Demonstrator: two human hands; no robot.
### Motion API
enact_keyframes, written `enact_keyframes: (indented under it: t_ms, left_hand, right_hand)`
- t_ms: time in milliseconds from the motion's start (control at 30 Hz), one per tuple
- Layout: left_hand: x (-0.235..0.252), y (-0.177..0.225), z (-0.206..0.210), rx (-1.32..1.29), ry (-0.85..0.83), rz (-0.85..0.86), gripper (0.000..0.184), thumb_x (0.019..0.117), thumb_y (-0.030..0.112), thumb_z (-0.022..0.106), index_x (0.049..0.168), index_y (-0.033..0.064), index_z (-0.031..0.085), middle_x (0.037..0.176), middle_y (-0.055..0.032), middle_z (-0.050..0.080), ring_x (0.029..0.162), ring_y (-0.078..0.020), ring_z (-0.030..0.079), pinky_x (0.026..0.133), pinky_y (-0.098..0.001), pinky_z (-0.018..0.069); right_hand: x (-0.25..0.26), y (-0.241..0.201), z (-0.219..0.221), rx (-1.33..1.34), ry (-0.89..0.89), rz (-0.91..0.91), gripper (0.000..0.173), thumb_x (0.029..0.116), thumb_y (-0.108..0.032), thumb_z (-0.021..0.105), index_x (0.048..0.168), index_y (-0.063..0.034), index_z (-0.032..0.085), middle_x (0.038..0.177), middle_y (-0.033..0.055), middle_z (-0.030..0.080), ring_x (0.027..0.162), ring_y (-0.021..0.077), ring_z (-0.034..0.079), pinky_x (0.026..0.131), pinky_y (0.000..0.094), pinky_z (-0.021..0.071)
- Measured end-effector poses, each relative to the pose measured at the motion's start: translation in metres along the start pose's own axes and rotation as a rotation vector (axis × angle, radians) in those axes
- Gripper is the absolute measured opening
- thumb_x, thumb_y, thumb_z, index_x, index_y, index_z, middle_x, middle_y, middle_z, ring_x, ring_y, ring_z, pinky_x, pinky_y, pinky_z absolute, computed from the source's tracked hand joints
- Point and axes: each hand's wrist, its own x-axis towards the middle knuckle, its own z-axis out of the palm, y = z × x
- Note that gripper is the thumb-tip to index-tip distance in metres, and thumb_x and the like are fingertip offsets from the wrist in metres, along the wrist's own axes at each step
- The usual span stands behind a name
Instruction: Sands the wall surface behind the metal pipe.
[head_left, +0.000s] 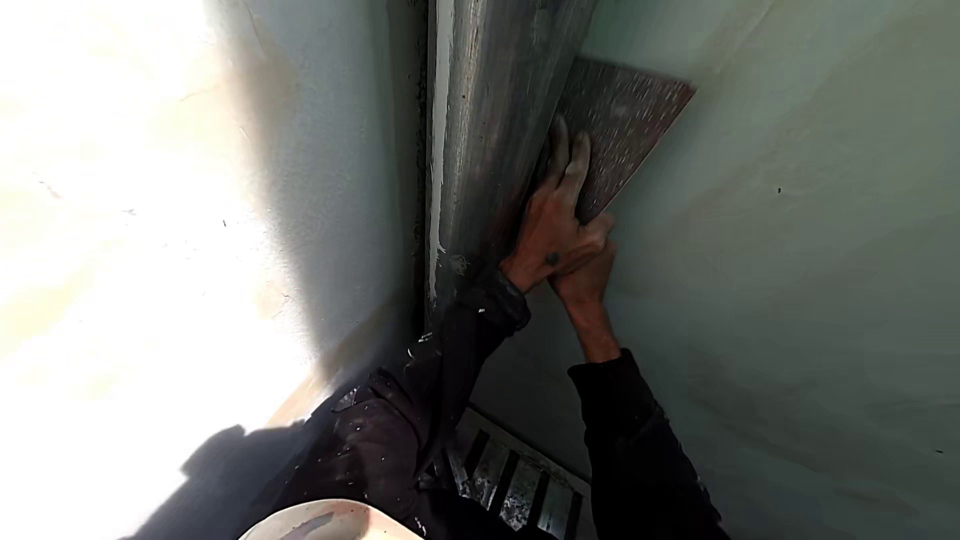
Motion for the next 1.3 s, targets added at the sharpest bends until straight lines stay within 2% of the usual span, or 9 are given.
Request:
enact_keyframes:
  t_ms: [67, 200, 400, 567, 800, 867, 1000, 1200, 1300]
  left_hand:
    - [0.014, 0.009, -0.010, -0.031, -0.026, 0.056, 0.089, 0.0771, 0.016, 0.070, 0.153, -0.0113, 0.033, 0.164, -0.0303, 0.022, 0.153, -0.0333, 0.029, 0.122, -0.0350, 0.0317]
    - [-0.088, -0.039, 0.014, -0.048, -0.119, -0.058, 0.095, 0.0763, 0.020, 0.073, 0.158, -0.0029, 0.030, 0.169, -0.0192, 0.017, 0.157, -0.0280, 0.018, 0.125, -0.0388, 0.0284]
    - [0.024, 0.011, -0.010, -0.039, -0.007, 0.020, 0.090, 0.0773, 0.017, 0.073, 0.152, -0.0126, 0.033, 0.163, -0.0301, 0.025, 0.154, -0.0317, 0.028, 0.123, -0.0340, 0.0286]
    - [-0.087, -0.033, 0.017, -0.008, -0.112, -0.188, 0.099, 0.0774, 0.022, 0.072, 0.161, -0.0003, 0.023, 0.170, -0.0169, 0.014, 0.158, -0.0257, 0.016, 0.124, -0.0389, 0.0292]
    - [0.017, 0.011, -0.003, 0.001, -0.008, -0.053, 0.098, 0.0770, 0.019, 0.072, 0.158, -0.0072, 0.024, 0.166, -0.0244, 0.021, 0.154, -0.0287, 0.026, 0.124, -0.0354, 0.0274]
    - [-0.044, -0.011, 0.005, 0.025, -0.065, -0.101, 0.099, 0.0772, 0.019, 0.072, 0.161, -0.0009, 0.023, 0.168, -0.0181, 0.020, 0.153, -0.0288, 0.028, 0.120, -0.0404, 0.0352]
    - [-0.168, -0.073, 0.033, 0.027, -0.240, -0.338, 0.094, 0.0807, 0.021, 0.069, 0.161, -0.0009, 0.023, 0.170, -0.0187, 0.013, 0.158, -0.0289, 0.014, 0.125, -0.0426, 0.0252]
    - [-0.204, -0.062, 0.007, 0.008, -0.302, -0.285, 0.105, 0.0833, 0.056, 0.072, 0.158, -0.0031, 0.028, 0.168, -0.0248, 0.015, 0.156, -0.0326, 0.023, 0.124, -0.0425, 0.0308]
    - [-0.238, -0.059, -0.007, -0.064, -0.267, -0.280, 0.092, 0.0865, 0.051, 0.072, 0.154, -0.0013, 0.040, 0.165, -0.0276, 0.021, 0.154, -0.0344, 0.026, 0.123, -0.0433, 0.0334]
  right_hand:
    - [0.004, -0.003, 0.002, 0.032, 0.016, -0.007, 0.038, 0.0868, -0.018, 0.074, 0.110, 0.0091, 0.061, 0.091, 0.0250, 0.067, 0.086, 0.0370, 0.069, 0.074, 0.0524, 0.0549]
    - [-0.072, 0.039, 0.045, 0.082, 0.011, 0.188, 0.043, 0.0778, -0.014, 0.078, 0.108, 0.0147, 0.066, 0.086, 0.0234, 0.071, 0.083, 0.0324, 0.072, 0.078, 0.0485, 0.0576]
    - [0.008, -0.008, 0.001, 0.041, 0.047, -0.044, 0.035, 0.0896, -0.017, 0.071, 0.110, 0.0098, 0.061, 0.091, 0.0248, 0.066, 0.085, 0.0355, 0.069, 0.075, 0.0496, 0.0550]
    - [-0.071, 0.040, 0.046, -0.001, -0.034, 0.175, 0.044, 0.0804, -0.014, 0.076, 0.109, 0.0169, 0.065, 0.088, 0.0271, 0.071, 0.084, 0.0376, 0.072, 0.080, 0.0521, 0.0568]
    - [0.012, -0.004, -0.002, 0.002, -0.106, 0.141, 0.034, 0.0945, -0.022, 0.071, 0.110, 0.0071, 0.063, 0.092, 0.0212, 0.068, 0.086, 0.0324, 0.069, 0.077, 0.0487, 0.0561]
    - [-0.033, 0.029, 0.034, 0.048, -0.118, 0.275, 0.042, 0.0942, -0.018, 0.069, 0.122, 0.0122, 0.059, 0.096, 0.0251, 0.069, 0.089, 0.0355, 0.068, 0.083, 0.0521, 0.0551]
    - [-0.137, 0.066, 0.076, 0.005, -0.171, 0.375, 0.043, 0.0856, -0.013, 0.074, 0.114, 0.0176, 0.063, 0.095, 0.0286, 0.071, 0.092, 0.0379, 0.071, 0.087, 0.0509, 0.0560]
    - [-0.177, 0.080, 0.059, 0.112, -0.100, 0.302, 0.040, 0.0778, -0.016, 0.075, 0.102, 0.0137, 0.068, 0.089, 0.0235, 0.073, 0.086, 0.0316, 0.073, 0.083, 0.0488, 0.0575]
    - [-0.197, 0.094, 0.039, 0.050, -0.109, 0.278, 0.030, 0.0867, -0.023, 0.068, 0.093, 0.0064, 0.073, 0.077, 0.0155, 0.073, 0.072, 0.0239, 0.073, 0.069, 0.0445, 0.0585]
